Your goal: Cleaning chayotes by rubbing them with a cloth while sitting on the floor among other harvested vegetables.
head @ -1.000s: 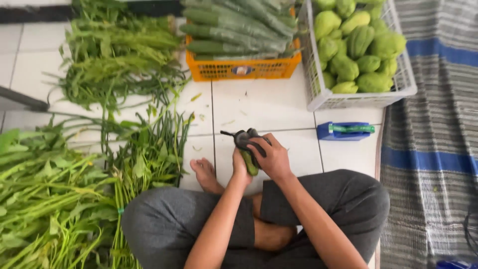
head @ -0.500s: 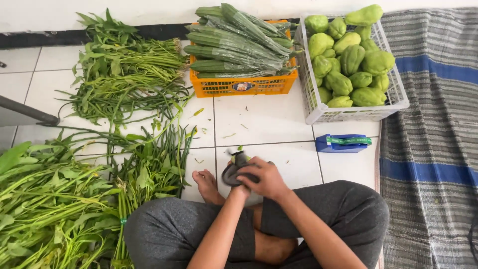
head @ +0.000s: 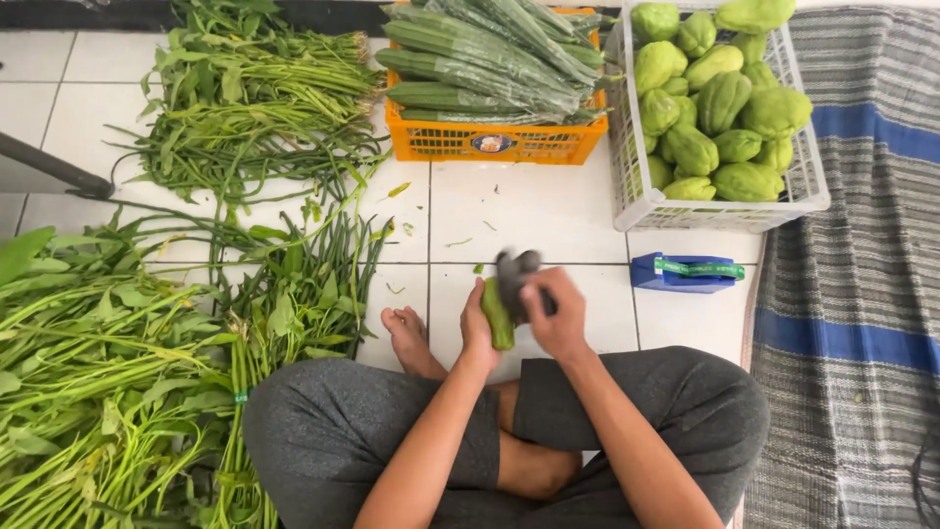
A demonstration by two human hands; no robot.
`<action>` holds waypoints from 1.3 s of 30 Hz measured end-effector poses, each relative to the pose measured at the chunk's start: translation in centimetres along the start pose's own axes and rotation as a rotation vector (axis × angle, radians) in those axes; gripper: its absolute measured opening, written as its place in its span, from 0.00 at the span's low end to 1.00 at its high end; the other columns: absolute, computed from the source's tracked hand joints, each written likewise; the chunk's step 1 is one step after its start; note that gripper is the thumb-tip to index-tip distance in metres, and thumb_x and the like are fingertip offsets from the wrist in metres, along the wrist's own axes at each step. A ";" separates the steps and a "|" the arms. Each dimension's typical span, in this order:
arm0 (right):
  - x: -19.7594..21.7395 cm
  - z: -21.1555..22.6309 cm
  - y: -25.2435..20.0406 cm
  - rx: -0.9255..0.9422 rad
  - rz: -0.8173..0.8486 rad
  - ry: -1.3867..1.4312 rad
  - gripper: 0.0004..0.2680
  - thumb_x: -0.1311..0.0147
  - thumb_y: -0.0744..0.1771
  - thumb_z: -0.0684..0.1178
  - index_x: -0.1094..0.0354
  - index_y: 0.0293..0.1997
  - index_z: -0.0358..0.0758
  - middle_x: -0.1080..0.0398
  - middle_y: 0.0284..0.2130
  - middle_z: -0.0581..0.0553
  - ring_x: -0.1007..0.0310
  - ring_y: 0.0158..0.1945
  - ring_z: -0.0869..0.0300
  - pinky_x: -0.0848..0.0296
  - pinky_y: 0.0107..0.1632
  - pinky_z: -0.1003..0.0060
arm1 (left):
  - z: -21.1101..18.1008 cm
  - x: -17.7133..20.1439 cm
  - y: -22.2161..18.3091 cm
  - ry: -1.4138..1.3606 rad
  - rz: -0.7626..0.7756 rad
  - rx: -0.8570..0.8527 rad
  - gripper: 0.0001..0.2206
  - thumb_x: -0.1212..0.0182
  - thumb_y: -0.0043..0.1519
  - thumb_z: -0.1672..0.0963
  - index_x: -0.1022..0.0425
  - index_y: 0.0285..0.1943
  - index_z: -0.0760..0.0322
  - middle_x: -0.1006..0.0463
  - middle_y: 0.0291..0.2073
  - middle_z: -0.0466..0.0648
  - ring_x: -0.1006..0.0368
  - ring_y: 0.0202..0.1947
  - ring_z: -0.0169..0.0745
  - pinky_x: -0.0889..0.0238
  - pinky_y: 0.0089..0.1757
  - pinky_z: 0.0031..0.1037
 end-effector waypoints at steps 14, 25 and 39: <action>-2.0 0.8 0.3 -0.068 0.089 -0.386 0.05 0.40 0.68 0.55 0.26 0.48 0.58 0.32 0.38 0.53 0.22 0.38 0.48 0.21 0.39 0.55 | 1.5 -2.0 0.6 0.057 0.368 0.070 0.16 0.46 0.67 0.46 0.30 0.52 0.57 0.28 0.38 0.46 0.30 0.39 0.41 0.34 0.37 0.31; -0.3 -3.3 0.7 -0.363 0.027 -0.027 0.06 0.45 0.71 0.52 0.23 0.46 0.47 0.26 0.31 0.41 0.22 0.37 0.45 0.27 0.41 0.52 | 1.4 -1.5 0.5 0.289 0.275 -0.011 0.21 0.28 0.58 0.47 0.26 0.55 0.54 0.30 0.41 0.53 0.29 0.37 0.46 0.27 0.27 0.36; -3.4 5.5 0.0 0.248 0.183 -0.282 0.03 0.35 0.66 0.50 0.23 0.40 0.50 0.31 0.36 0.51 0.25 0.29 0.51 0.22 0.35 0.58 | 3.1 2.1 6.3 -0.194 0.196 0.106 0.21 0.47 0.64 0.42 0.27 0.52 0.56 0.24 0.41 0.47 0.28 0.40 0.41 0.32 0.40 0.32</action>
Point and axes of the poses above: each hand's wrist, its own y-axis towards the middle knuckle, its own x-axis out of the back of the hand, z = x × y, the point moved 9 cm from there along y, towards the middle knuckle
